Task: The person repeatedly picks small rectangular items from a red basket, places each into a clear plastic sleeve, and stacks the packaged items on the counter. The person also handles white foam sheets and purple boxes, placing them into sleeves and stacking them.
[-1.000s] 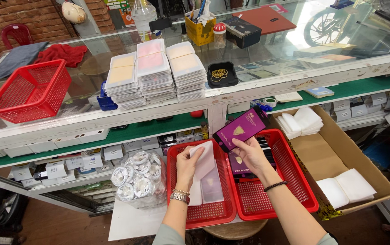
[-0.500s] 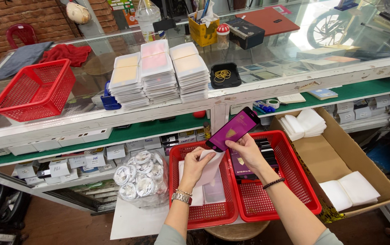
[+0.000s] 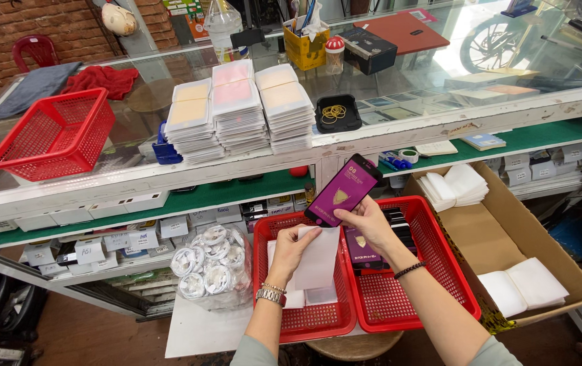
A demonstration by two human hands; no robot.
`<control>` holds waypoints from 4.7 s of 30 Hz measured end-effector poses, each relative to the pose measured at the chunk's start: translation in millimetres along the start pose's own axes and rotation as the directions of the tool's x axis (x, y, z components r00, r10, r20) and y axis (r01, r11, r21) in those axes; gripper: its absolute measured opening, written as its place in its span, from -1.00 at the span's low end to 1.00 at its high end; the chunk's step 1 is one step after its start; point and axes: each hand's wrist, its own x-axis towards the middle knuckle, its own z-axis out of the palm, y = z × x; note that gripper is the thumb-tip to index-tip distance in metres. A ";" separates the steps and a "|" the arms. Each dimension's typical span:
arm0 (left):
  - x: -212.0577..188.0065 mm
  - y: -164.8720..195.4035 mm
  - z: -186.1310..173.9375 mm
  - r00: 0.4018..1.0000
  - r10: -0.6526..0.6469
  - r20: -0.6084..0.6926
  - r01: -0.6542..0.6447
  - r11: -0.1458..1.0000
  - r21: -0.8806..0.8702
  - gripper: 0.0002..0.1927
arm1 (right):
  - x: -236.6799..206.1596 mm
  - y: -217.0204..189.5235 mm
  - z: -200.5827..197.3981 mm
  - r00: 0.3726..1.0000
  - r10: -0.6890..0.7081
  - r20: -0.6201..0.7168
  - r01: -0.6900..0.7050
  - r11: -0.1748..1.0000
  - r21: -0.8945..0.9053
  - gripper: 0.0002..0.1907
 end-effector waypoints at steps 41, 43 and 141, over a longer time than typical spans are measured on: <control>-7.3 -77.4 -38.9 0.978 0.091 -0.190 0.162 0.252 0.954 -0.20 | -16.9 89.0 24.5 0.987 -0.148 0.056 0.127 0.525 -0.842 -0.07; -7.3 -78.7 -39.4 0.980 0.013 -0.201 0.194 0.207 0.959 -0.09 | -15.4 83.4 14.9 0.970 -0.237 -0.055 0.062 0.460 -0.886 -0.18; -15.5 -81.1 -31.1 0.940 -0.102 -0.327 0.342 0.238 0.909 -0.26 | -19.7 58.1 -55.2 0.862 0.071 -0.502 -0.338 0.819 -0.463 -0.54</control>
